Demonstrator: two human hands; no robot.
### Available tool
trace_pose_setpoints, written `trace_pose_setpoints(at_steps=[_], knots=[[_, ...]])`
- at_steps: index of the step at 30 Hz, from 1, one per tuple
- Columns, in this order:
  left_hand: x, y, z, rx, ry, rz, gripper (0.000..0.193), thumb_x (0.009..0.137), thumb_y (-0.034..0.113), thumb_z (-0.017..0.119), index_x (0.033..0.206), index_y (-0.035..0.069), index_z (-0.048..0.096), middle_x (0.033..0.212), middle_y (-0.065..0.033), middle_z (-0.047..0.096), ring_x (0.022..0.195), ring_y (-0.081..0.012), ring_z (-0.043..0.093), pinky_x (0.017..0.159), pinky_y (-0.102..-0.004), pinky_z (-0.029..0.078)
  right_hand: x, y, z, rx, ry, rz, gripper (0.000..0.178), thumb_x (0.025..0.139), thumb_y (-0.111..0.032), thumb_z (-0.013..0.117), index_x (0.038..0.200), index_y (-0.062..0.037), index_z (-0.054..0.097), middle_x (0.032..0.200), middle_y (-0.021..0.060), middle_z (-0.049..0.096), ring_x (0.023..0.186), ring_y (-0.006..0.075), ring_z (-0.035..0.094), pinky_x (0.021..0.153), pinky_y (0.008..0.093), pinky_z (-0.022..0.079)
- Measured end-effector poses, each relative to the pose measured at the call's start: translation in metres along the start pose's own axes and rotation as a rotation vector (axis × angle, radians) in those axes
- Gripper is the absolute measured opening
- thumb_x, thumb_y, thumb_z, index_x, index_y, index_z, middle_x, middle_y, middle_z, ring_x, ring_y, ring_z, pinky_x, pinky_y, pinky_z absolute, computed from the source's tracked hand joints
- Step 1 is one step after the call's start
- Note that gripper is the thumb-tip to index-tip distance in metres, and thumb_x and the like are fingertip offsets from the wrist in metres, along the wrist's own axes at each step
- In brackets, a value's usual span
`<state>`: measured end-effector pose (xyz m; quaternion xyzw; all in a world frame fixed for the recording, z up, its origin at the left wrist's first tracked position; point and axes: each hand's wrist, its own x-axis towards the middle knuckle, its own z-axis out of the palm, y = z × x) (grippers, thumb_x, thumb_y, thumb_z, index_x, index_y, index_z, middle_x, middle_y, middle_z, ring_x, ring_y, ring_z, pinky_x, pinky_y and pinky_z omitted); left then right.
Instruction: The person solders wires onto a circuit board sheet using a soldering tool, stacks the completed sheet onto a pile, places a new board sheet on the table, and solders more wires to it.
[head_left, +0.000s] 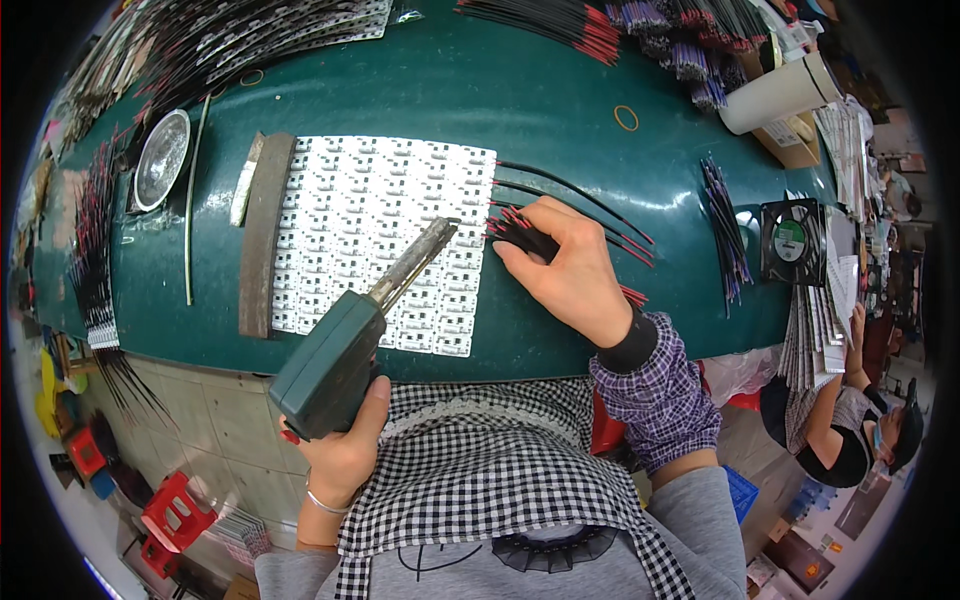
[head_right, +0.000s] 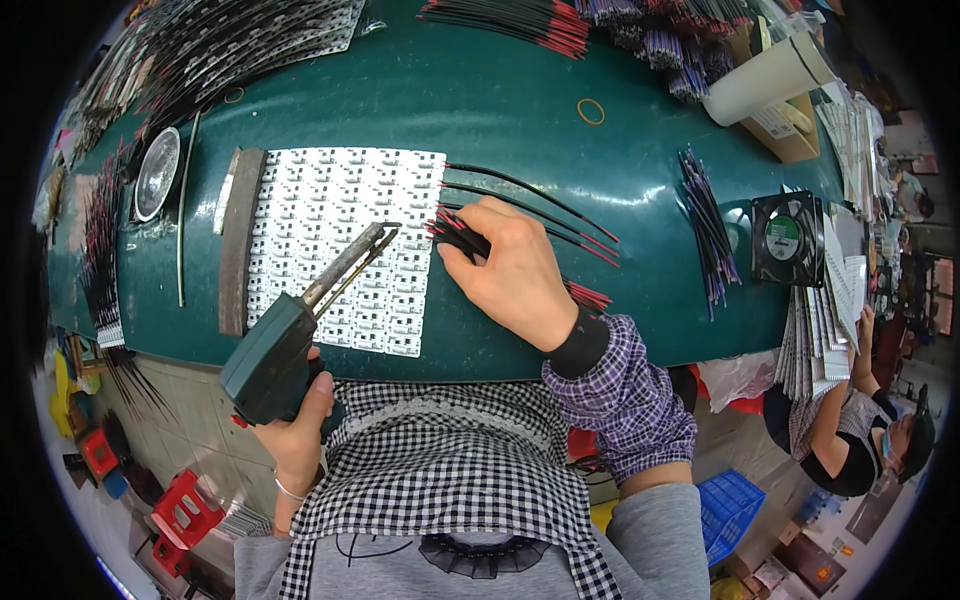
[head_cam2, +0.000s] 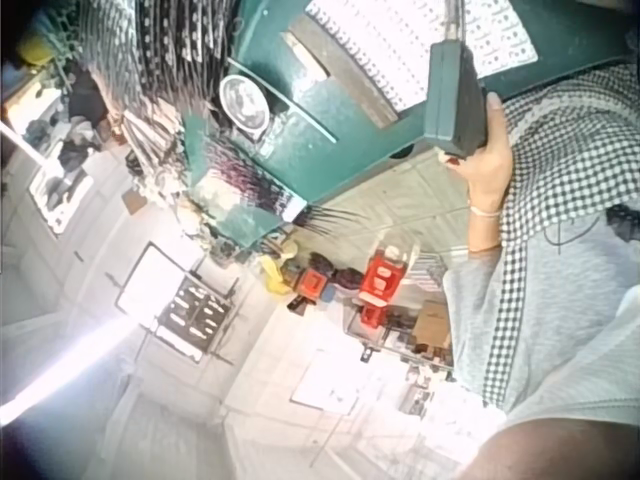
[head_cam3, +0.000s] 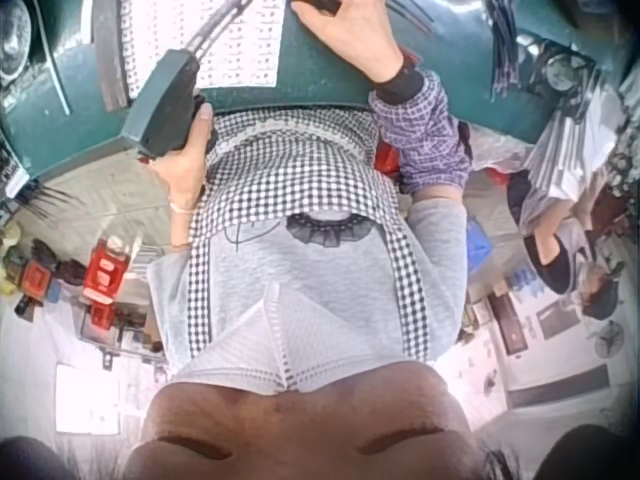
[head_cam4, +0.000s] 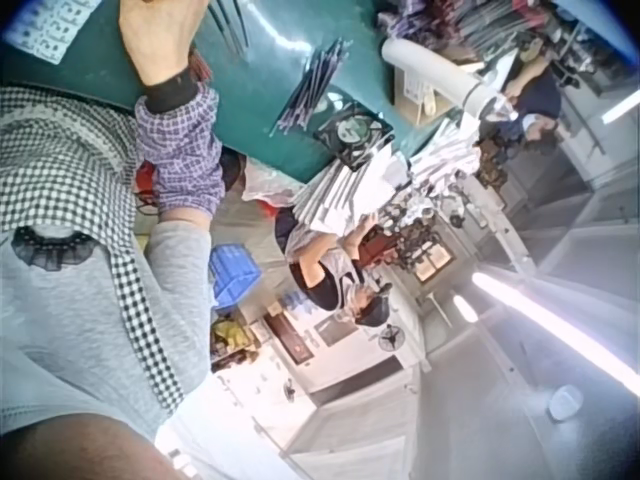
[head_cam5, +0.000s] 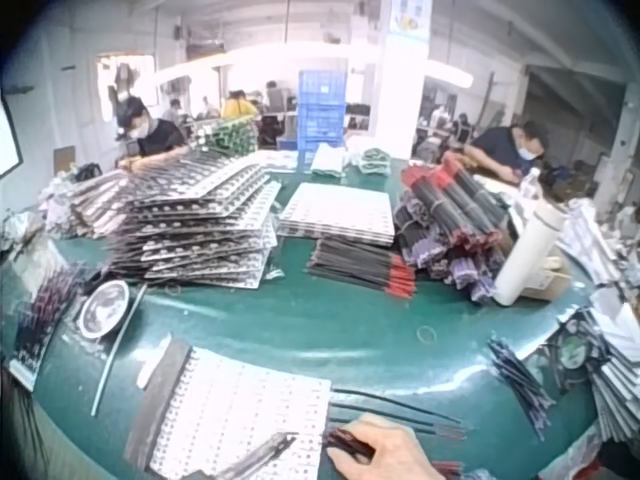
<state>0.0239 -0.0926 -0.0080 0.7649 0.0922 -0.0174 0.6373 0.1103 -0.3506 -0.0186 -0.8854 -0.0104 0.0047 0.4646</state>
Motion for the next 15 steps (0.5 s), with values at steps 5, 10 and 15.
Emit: trace_pose_setpoints(at_steps=[5, 10, 15], knots=[[0.0, 0.01, 0.006, 0.011, 0.012, -0.1, 0.025, 0.079, 0.002, 0.076, 0.103, -0.004, 0.07, 0.092, -0.0076, 0.072, 0.077, -0.0115, 0.066, 0.07, -0.0251, 0.053, 0.001, 0.005, 0.002, -0.023, 0.024, -0.033, 0.019, 0.078, -0.008, 0.069, 0.09, 0.0056, 0.064, 0.079, 0.0146, 0.058, 0.065, 0.0305, 0.057, 0.06, 0.0396, 0.044], [0.006, 0.005, 0.009, 0.122, -0.043, 0.114, 0.019, 0.078, 0.006, 0.078, 0.093, -0.002, 0.07, 0.082, -0.0065, 0.071, 0.067, -0.0111, 0.063, 0.06, -0.025, 0.049, 0.001, 0.002, 0.001, -0.065, 0.0, 0.0, 0.017, 0.079, -0.008, 0.068, 0.087, 0.0058, 0.063, 0.077, 0.0153, 0.057, 0.066, 0.0319, 0.057, 0.059, 0.0407, 0.044], [0.007, 0.005, 0.012, 0.147, -0.056, 0.141, 0.015, 0.077, 0.006, 0.077, 0.088, -0.001, 0.07, 0.077, -0.0058, 0.069, 0.062, -0.0116, 0.061, 0.057, -0.0258, 0.048, 0.001, 0.001, 0.001, -0.067, 0.002, -0.016, 0.017, 0.079, -0.009, 0.068, 0.083, 0.006, 0.061, 0.075, 0.0152, 0.055, 0.066, 0.0326, 0.057, 0.059, 0.0414, 0.043]])
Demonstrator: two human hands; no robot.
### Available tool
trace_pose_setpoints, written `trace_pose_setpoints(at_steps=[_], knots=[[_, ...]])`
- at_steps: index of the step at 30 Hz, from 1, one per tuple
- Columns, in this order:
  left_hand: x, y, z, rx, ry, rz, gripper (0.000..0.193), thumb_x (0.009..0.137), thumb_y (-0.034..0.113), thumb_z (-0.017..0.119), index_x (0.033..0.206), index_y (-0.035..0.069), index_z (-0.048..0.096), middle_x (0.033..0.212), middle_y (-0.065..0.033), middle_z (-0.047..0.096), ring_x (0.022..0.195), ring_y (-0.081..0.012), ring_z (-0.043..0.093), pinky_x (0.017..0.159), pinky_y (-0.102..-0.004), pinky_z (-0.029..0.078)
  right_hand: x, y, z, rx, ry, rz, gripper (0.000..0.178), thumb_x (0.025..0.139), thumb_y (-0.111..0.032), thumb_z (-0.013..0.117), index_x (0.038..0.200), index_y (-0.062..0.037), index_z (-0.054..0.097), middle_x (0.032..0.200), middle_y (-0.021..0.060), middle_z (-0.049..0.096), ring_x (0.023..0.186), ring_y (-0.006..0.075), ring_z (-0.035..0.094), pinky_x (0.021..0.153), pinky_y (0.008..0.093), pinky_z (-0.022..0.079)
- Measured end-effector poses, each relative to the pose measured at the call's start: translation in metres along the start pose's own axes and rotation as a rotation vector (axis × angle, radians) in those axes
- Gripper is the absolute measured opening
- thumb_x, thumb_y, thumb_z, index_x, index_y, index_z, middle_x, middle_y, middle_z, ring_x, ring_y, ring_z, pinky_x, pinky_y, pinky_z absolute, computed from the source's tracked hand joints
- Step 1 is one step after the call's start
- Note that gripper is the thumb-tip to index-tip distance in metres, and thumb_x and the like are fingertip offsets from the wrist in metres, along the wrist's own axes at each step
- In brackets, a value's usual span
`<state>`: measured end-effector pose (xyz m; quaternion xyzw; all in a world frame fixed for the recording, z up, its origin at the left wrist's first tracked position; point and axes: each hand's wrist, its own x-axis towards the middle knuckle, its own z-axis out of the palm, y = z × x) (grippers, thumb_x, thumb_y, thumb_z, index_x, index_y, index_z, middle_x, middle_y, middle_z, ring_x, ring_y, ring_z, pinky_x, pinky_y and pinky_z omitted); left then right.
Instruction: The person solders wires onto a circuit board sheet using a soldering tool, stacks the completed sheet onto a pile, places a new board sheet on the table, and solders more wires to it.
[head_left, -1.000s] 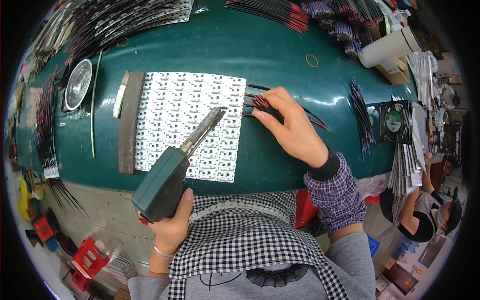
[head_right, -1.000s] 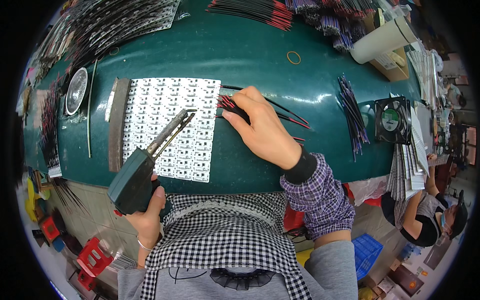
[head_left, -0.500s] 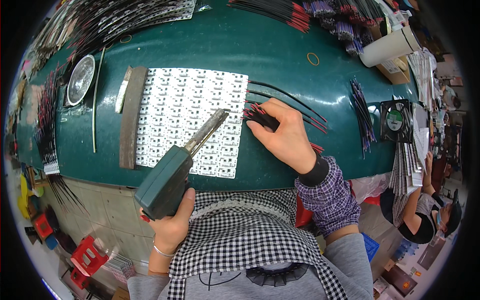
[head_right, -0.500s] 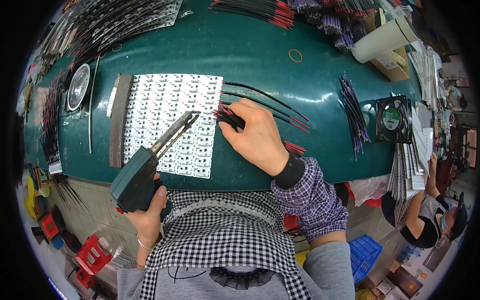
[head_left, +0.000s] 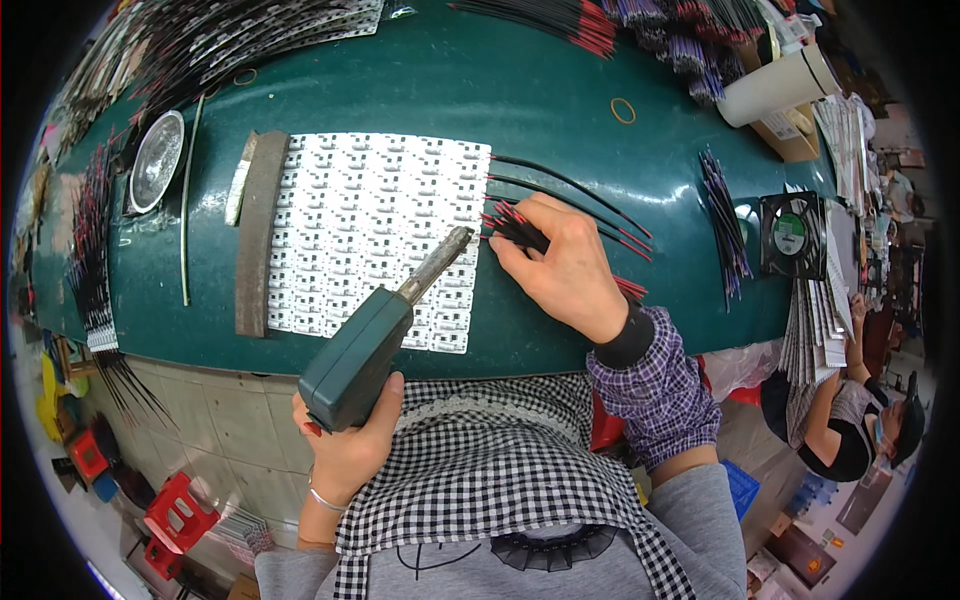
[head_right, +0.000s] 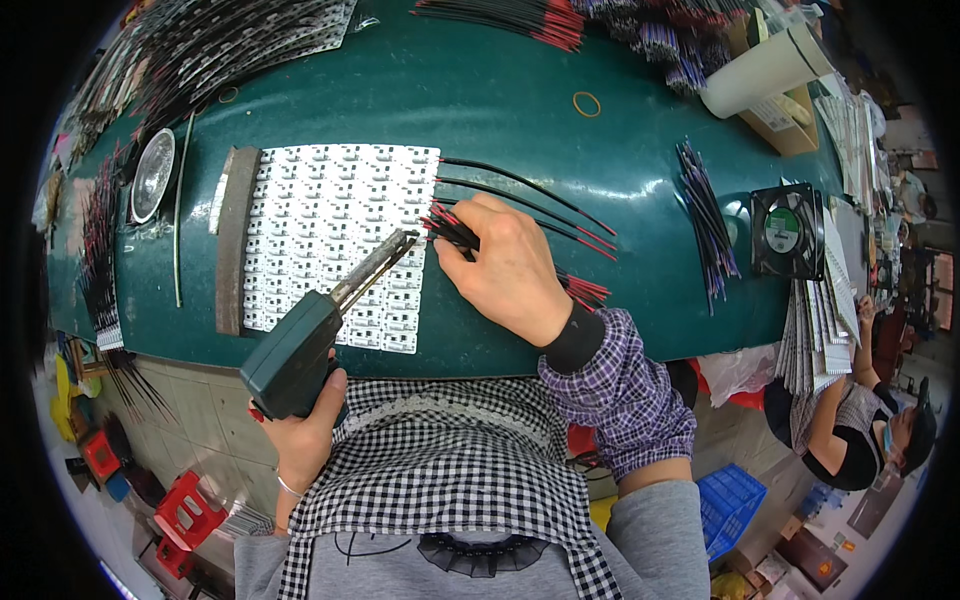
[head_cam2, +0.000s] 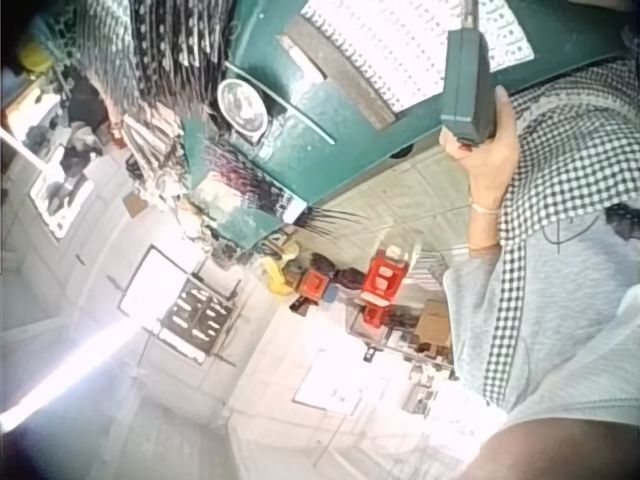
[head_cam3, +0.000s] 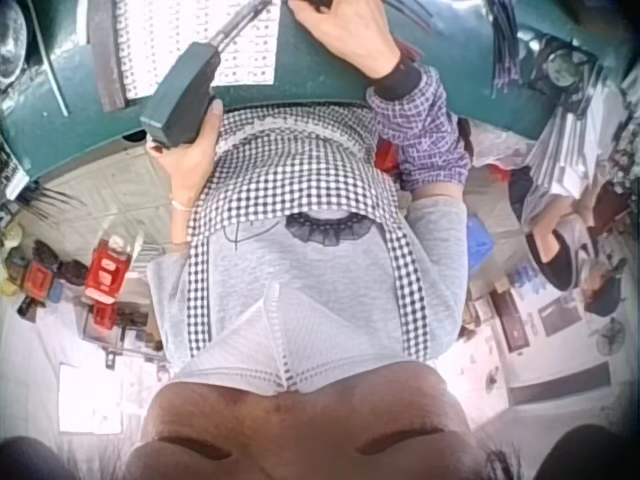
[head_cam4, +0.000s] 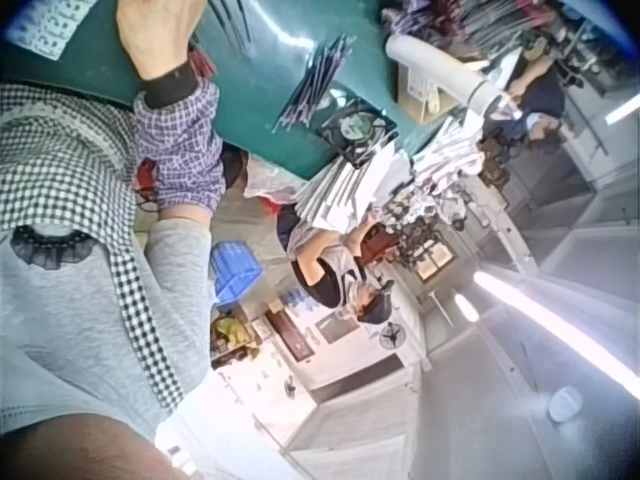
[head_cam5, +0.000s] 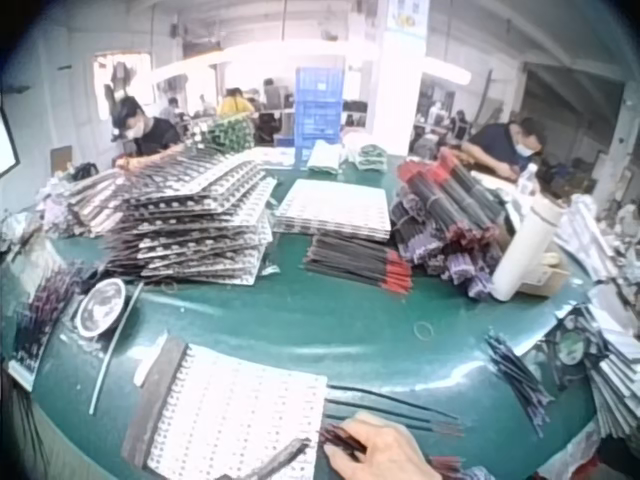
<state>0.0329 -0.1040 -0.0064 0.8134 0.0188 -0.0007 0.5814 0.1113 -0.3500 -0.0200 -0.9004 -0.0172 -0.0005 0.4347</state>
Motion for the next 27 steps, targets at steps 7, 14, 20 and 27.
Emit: trace_pose_setpoints(at_steps=[7, 14, 20, 27], knots=[[-0.0016, -0.0018, 0.0035, 0.032, 0.008, 0.011, 0.014, 0.077, 0.007, 0.078, 0.085, 0.001, 0.07, 0.074, -0.005, 0.068, 0.058, -0.0118, 0.059, 0.055, -0.0258, 0.046, -0.0004, 0.0026, 0.0023, -0.023, 0.016, -0.031, 0.017, 0.08, -0.01, 0.067, 0.084, 0.0051, 0.062, 0.076, 0.0151, 0.056, 0.069, 0.0335, 0.058, 0.062, 0.042, 0.044], [-0.0019, -0.0014, 0.0018, 0.031, -0.018, -0.02, 0.012, 0.079, 0.008, 0.077, 0.085, 0.001, 0.07, 0.073, -0.0042, 0.067, 0.058, -0.0117, 0.058, 0.055, -0.0261, 0.045, -0.0007, 0.0027, 0.0029, -0.041, 0.014, -0.024, 0.017, 0.08, -0.01, 0.067, 0.084, 0.005, 0.062, 0.077, 0.0152, 0.056, 0.07, 0.0334, 0.059, 0.064, 0.0421, 0.046], [-0.0059, 0.0004, -0.0008, 0.032, 0.042, -0.03, 0.015, 0.079, 0.009, 0.077, 0.088, -0.001, 0.07, 0.076, -0.0055, 0.068, 0.058, -0.0118, 0.059, 0.053, -0.0256, 0.045, 0.0005, 0.0027, 0.002, -0.04, -0.003, -0.028, 0.017, 0.08, -0.01, 0.067, 0.084, 0.0055, 0.062, 0.077, 0.0157, 0.056, 0.07, 0.0335, 0.059, 0.063, 0.0422, 0.045], [-0.0063, -0.0038, -0.0014, 0.076, 0.043, 0.033, 0.014, 0.077, 0.007, 0.077, 0.087, 0.0, 0.07, 0.074, -0.0057, 0.068, 0.057, -0.0128, 0.059, 0.053, -0.0267, 0.046, 0.0082, 0.0037, -0.0062, 0.009, -0.085, -0.018, 0.02, 0.08, -0.012, 0.068, 0.088, 0.006, 0.064, 0.077, 0.0169, 0.057, 0.07, 0.0345, 0.058, 0.066, 0.0435, 0.045]])
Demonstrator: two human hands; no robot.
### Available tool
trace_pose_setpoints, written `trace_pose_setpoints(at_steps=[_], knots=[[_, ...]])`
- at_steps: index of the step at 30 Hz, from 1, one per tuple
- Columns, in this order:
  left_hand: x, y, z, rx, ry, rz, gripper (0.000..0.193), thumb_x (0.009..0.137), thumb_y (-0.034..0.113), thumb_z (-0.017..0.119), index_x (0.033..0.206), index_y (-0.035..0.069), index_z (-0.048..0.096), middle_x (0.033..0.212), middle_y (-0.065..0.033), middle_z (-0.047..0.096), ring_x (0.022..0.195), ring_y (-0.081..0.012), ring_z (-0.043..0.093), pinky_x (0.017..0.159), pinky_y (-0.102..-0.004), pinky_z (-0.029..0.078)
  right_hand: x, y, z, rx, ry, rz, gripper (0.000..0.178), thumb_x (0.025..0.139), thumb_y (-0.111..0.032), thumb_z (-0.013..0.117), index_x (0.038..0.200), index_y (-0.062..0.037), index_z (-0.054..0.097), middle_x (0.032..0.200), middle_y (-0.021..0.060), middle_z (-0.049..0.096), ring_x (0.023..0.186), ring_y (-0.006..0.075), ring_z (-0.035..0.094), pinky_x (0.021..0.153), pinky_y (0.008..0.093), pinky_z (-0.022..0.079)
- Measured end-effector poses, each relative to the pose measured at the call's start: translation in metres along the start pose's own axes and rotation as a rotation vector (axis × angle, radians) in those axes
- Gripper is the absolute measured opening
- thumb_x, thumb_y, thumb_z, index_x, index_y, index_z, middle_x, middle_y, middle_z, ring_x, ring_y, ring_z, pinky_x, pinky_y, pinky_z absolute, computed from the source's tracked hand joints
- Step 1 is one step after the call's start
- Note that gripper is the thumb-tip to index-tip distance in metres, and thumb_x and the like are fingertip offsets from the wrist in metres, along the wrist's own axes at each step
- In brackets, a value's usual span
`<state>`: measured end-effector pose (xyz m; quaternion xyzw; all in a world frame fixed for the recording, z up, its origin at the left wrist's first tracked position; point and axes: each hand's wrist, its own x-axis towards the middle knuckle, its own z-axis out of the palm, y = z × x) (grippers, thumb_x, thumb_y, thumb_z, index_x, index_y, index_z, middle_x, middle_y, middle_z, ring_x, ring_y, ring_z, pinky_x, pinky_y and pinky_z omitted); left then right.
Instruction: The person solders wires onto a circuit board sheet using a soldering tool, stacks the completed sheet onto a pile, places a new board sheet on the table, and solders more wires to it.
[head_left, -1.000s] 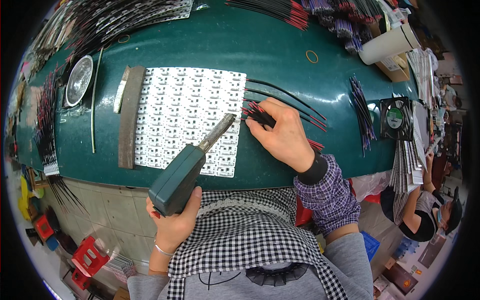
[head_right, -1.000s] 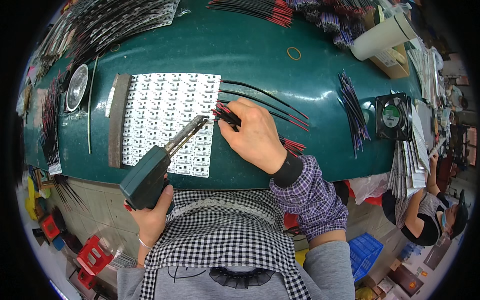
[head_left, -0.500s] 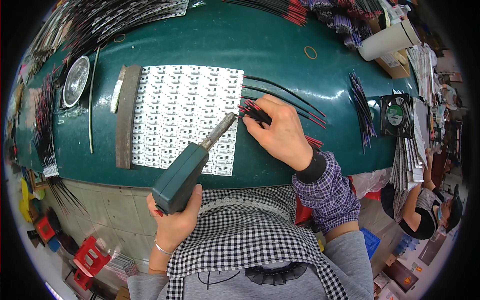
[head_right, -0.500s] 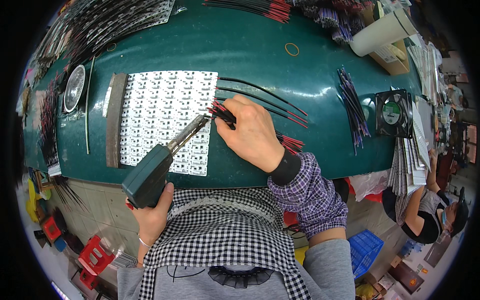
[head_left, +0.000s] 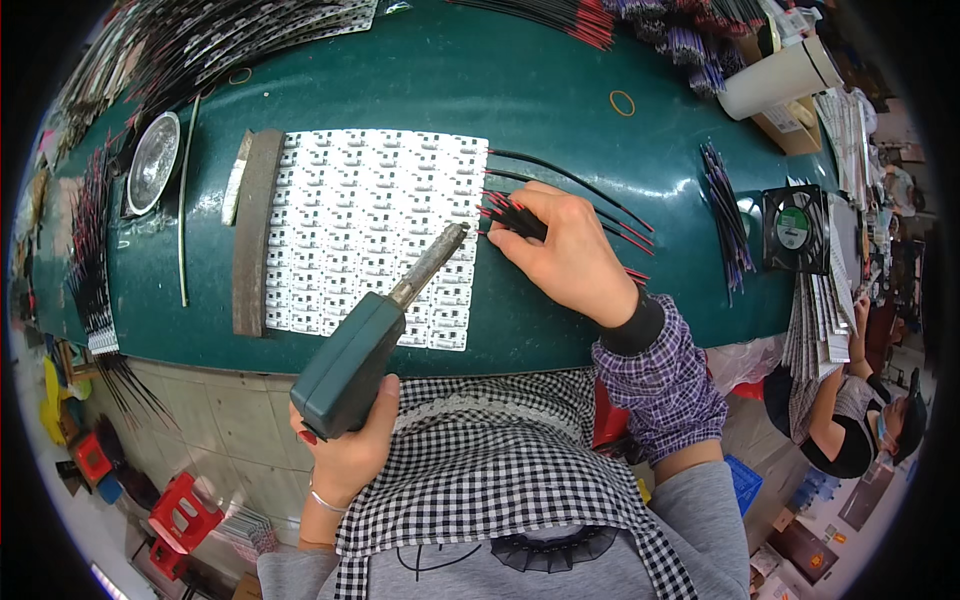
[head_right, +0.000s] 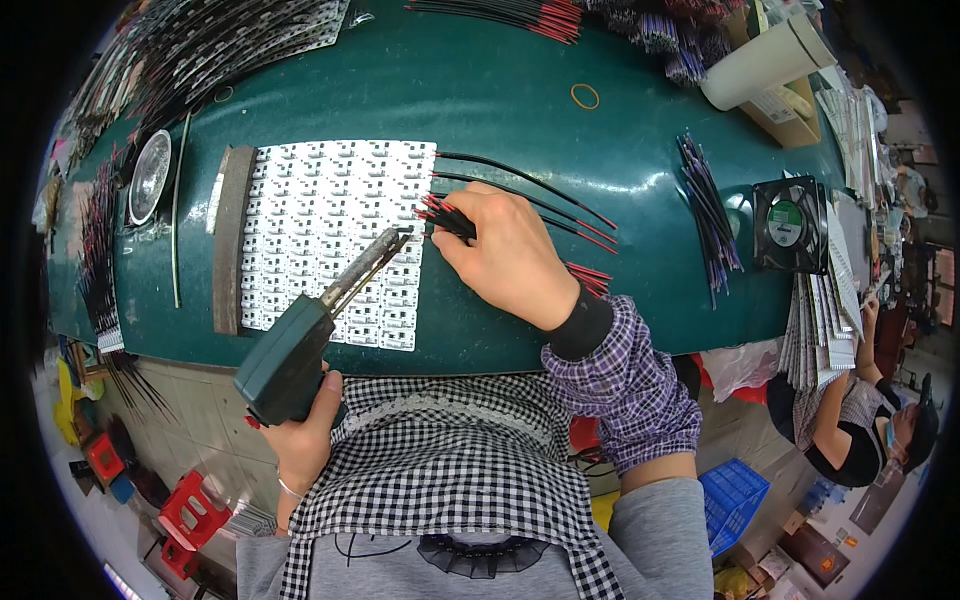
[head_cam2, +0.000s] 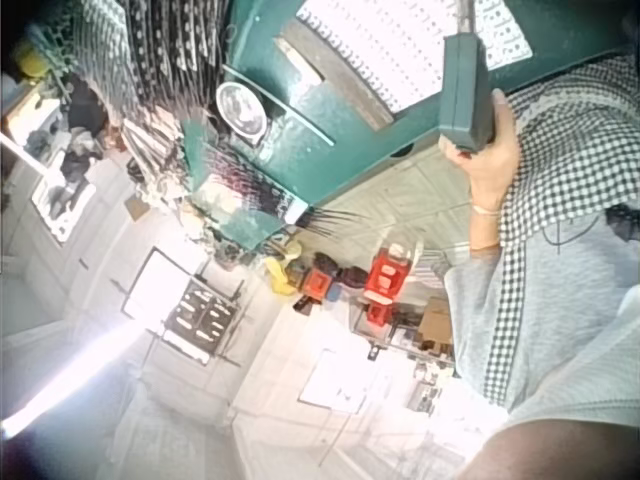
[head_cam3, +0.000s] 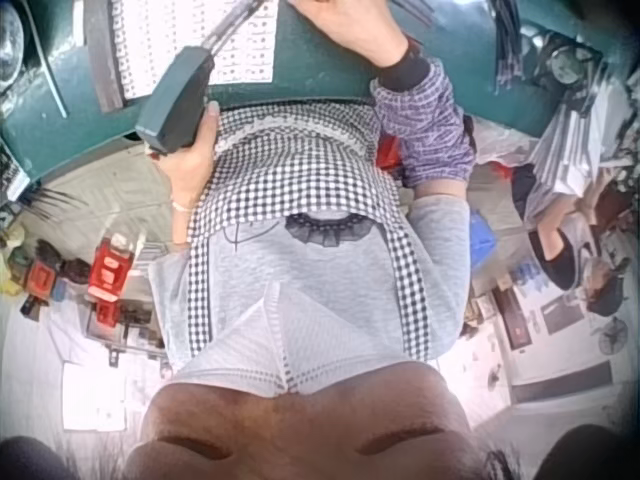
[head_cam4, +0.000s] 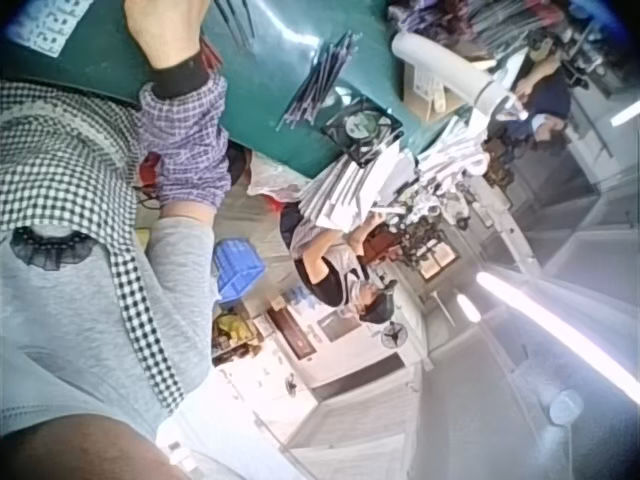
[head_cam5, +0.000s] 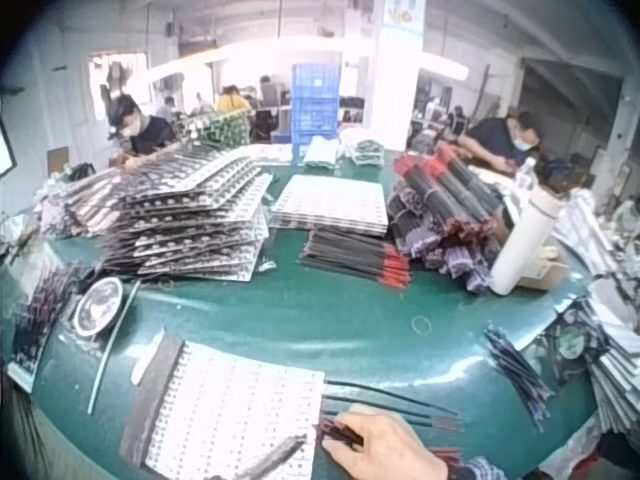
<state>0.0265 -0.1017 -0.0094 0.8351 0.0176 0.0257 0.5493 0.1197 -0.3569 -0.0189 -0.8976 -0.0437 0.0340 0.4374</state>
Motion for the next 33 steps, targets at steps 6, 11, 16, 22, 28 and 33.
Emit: trace_pose_setpoints(at_steps=[6, 11, 16, 22, 28, 33], knots=[[0.0, -0.001, 0.001, 0.003, -0.038, 0.002, 0.013, 0.076, 0.008, 0.078, 0.085, 0.002, 0.07, 0.072, -0.0052, 0.067, 0.055, -0.0139, 0.058, 0.053, -0.0275, 0.045, 0.008, 0.005, -0.005, 0.021, -0.075, -0.013, 0.024, 0.079, -0.013, 0.07, 0.091, 0.0073, 0.065, 0.079, 0.019, 0.059, 0.073, 0.0362, 0.058, 0.068, 0.0445, 0.045], [-0.001, -0.002, 0.001, -0.014, -0.059, -0.041, 0.013, 0.077, 0.008, 0.078, 0.085, 0.002, 0.07, 0.072, -0.0056, 0.067, 0.055, -0.0142, 0.059, 0.053, -0.0276, 0.044, 0.008, 0.003, -0.006, -0.005, -0.081, -0.008, 0.023, 0.078, -0.012, 0.068, 0.09, 0.0077, 0.064, 0.08, 0.0202, 0.06, 0.073, 0.0366, 0.059, 0.068, 0.0443, 0.045], [0.0, 0.0, 0.0, 0.005, -0.062, -0.006, 0.014, 0.078, 0.008, 0.078, 0.087, 0.001, 0.07, 0.074, -0.0047, 0.067, 0.057, -0.012, 0.059, 0.055, -0.0265, 0.046, 0.008, 0.003, -0.005, 0.005, -0.063, -0.011, 0.021, 0.078, -0.011, 0.066, 0.088, 0.0079, 0.064, 0.078, 0.0207, 0.059, 0.072, 0.0368, 0.058, 0.067, 0.0444, 0.045], [-0.015, -0.005, -0.007, -0.177, 0.031, -0.13, 0.03, 0.08, -0.007, 0.071, 0.109, -0.005, 0.064, 0.092, -0.007, 0.066, 0.065, -0.0101, 0.059, 0.056, -0.0217, 0.047, 0.008, 0.0, -0.004, 0.031, -0.042, -0.026, 0.022, 0.078, -0.012, 0.065, 0.086, 0.0083, 0.063, 0.075, 0.0208, 0.058, 0.07, 0.037, 0.058, 0.067, 0.0449, 0.045], [-0.013, 0.001, -0.007, -0.202, 0.02, -0.161, 0.035, 0.079, -0.011, 0.069, 0.113, -0.005, 0.064, 0.092, -0.008, 0.065, 0.061, -0.0087, 0.055, 0.051, -0.0208, 0.042, 0.002, 0.001, -0.007, -0.026, -0.067, -0.021, 0.022, 0.083, -0.012, 0.064, 0.09, 0.0088, 0.062, 0.084, 0.0213, 0.059, 0.075, 0.0373, 0.058, 0.07, 0.0446, 0.045], [-0.016, -0.004, -0.01, -0.171, 0.011, -0.143, 0.036, 0.08, -0.01, 0.069, 0.114, -0.005, 0.064, 0.088, -0.0078, 0.064, 0.06, -0.0085, 0.054, 0.051, -0.0207, 0.041, -0.012, 0.005, -0.001, 0.003, 0.158, -0.2, 0.016, 0.09, -0.008, 0.063, 0.098, 0.0065, 0.063, 0.089, 0.0163, 0.054, 0.082, 0.031, 0.056, 0.073, 0.0393, 0.045]])
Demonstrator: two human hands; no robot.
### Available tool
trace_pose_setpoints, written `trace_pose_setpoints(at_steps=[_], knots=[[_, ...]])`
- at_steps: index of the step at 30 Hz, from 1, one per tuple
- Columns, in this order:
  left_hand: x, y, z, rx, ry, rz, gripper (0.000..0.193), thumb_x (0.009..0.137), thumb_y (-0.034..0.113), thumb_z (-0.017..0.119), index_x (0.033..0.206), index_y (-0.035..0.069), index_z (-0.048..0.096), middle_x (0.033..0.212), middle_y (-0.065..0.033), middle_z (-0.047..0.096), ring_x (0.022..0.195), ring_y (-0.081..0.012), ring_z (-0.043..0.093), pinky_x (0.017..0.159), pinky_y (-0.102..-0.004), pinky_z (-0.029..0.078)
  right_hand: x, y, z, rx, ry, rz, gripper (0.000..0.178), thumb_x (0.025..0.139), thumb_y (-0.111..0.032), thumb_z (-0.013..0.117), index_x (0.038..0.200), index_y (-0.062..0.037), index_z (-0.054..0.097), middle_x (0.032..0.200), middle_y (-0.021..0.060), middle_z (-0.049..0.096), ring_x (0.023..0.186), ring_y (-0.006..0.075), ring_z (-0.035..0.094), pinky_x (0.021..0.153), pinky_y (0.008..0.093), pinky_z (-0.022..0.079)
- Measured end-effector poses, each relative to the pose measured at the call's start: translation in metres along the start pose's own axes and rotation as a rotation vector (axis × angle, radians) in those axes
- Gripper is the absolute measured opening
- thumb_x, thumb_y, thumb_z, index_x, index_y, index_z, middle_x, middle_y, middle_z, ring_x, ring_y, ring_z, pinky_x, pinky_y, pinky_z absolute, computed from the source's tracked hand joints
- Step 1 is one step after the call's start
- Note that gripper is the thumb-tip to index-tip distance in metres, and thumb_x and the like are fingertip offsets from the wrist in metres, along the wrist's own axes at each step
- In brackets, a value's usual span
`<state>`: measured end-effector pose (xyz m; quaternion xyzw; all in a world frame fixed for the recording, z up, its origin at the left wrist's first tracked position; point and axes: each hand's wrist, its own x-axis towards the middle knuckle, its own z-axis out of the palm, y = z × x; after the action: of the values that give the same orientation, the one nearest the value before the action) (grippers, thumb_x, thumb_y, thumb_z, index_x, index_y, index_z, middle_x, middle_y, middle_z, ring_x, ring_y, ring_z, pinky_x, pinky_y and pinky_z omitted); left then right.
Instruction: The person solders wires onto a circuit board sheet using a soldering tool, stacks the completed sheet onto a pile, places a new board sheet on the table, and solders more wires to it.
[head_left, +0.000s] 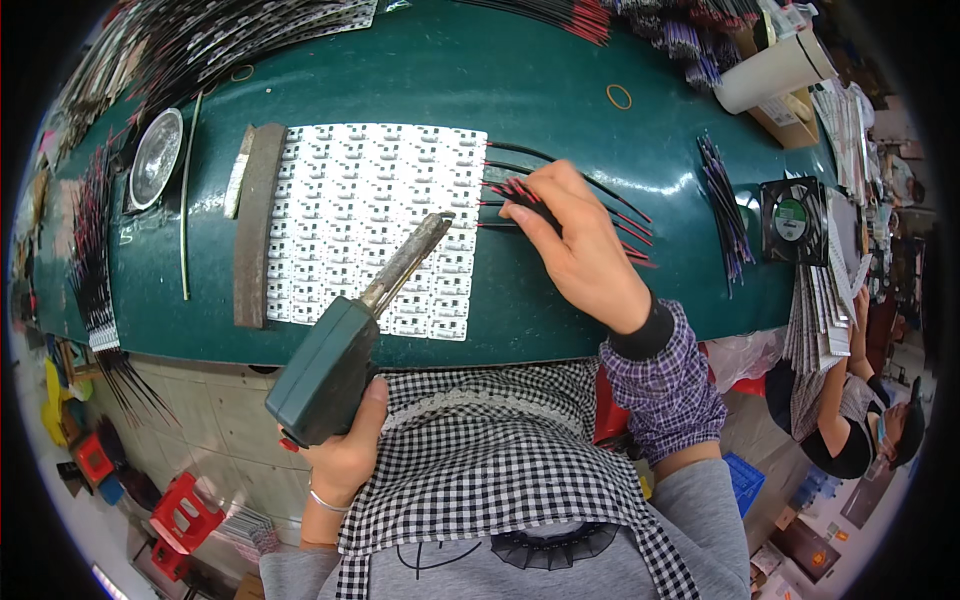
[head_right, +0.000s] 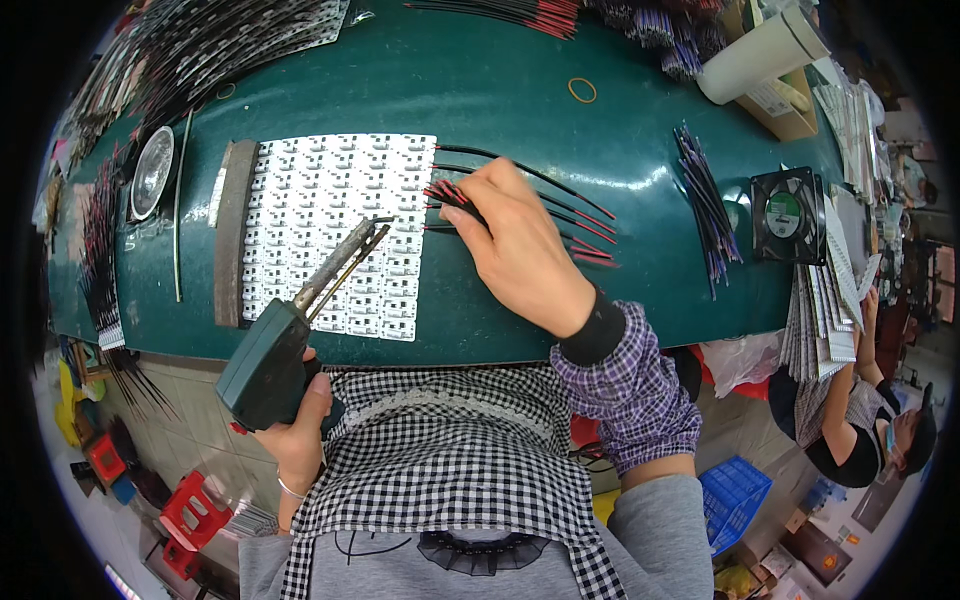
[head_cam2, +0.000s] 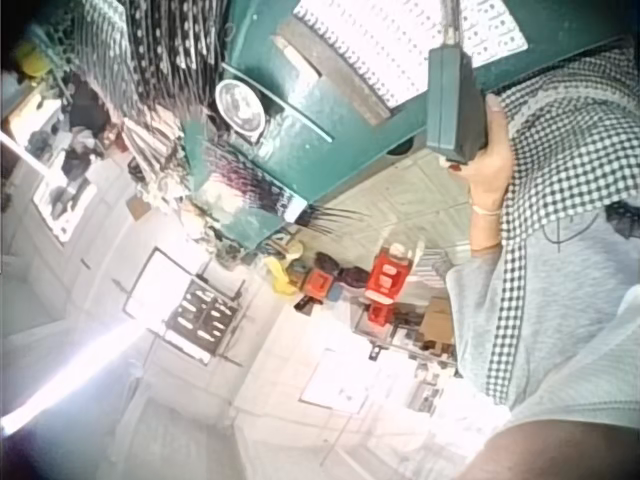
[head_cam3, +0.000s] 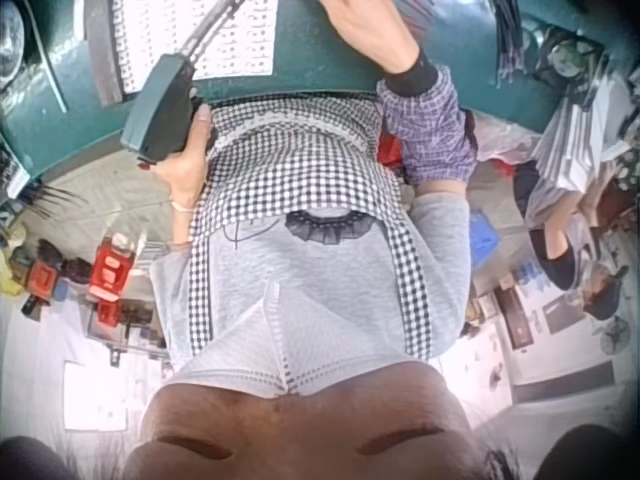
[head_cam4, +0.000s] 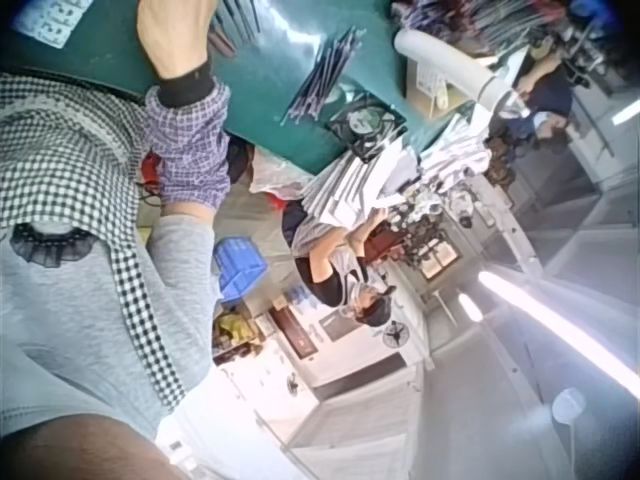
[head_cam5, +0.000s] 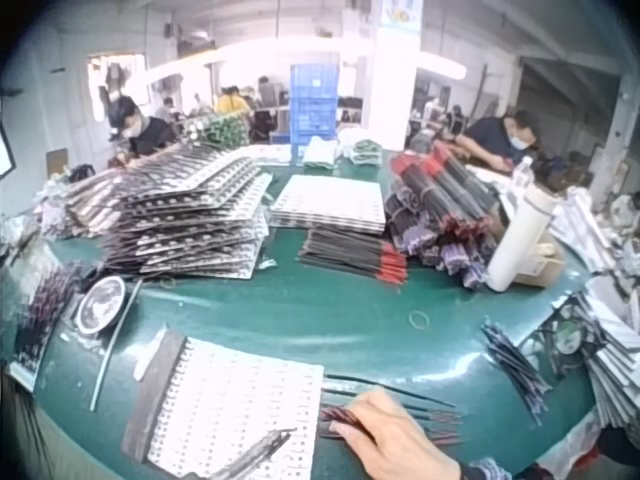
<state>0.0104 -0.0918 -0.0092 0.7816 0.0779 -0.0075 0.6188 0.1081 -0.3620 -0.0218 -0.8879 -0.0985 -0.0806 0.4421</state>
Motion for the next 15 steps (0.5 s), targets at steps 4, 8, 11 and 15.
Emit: trace_pose_setpoints(at_steps=[4, 8, 11, 15], knots=[[0.0, -0.004, -0.003, -0.009, 0.016, 0.024, 0.036, 0.08, -0.01, 0.069, 0.115, -0.004, 0.063, 0.088, -0.0075, 0.064, 0.06, -0.0082, 0.054, 0.052, -0.0205, 0.041, -0.008, -0.018, -0.007, 0.017, 0.12, 0.001, 0.017, 0.085, -0.005, 0.067, 0.099, 0.0042, 0.064, 0.087, 0.0138, 0.057, 0.078, 0.0289, 0.058, 0.068, 0.0349, 0.045], [-0.002, -0.006, -0.005, 0.005, -0.005, 0.019, 0.037, 0.08, -0.01, 0.069, 0.116, -0.004, 0.063, 0.091, -0.0085, 0.065, 0.062, -0.0081, 0.055, 0.053, -0.0206, 0.043, -0.014, -0.02, 0.004, 0.117, 0.022, 0.131, 0.018, 0.081, -0.004, 0.068, 0.097, 0.0048, 0.064, 0.081, 0.0137, 0.058, 0.071, 0.0287, 0.059, 0.063, 0.0359, 0.045], [-0.004, -0.005, -0.006, 0.052, -0.02, 0.031, 0.039, 0.08, -0.01, 0.07, 0.118, -0.004, 0.062, 0.099, -0.0108, 0.068, 0.067, -0.0089, 0.058, 0.057, -0.021, 0.047, -0.017, -0.01, 0.012, 0.084, -0.039, 0.215, 0.018, 0.08, -0.004, 0.068, 0.095, 0.0055, 0.064, 0.081, 0.0142, 0.058, 0.068, 0.0283, 0.059, 0.059, 0.0359, 0.045], [-0.006, -0.011, -0.009, 0.06, -0.066, 0.032, 0.042, 0.08, -0.008, 0.071, 0.121, -0.004, 0.061, 0.108, -0.0123, 0.068, 0.077, -0.0101, 0.062, 0.062, -0.0211, 0.05, -0.014, -0.014, 0.013, 0.085, -0.031, 0.219, 0.02, 0.079, -0.005, 0.069, 0.095, 0.0063, 0.065, 0.082, 0.0146, 0.06, 0.068, 0.028, 0.061, 0.058, 0.0357, 0.049]])
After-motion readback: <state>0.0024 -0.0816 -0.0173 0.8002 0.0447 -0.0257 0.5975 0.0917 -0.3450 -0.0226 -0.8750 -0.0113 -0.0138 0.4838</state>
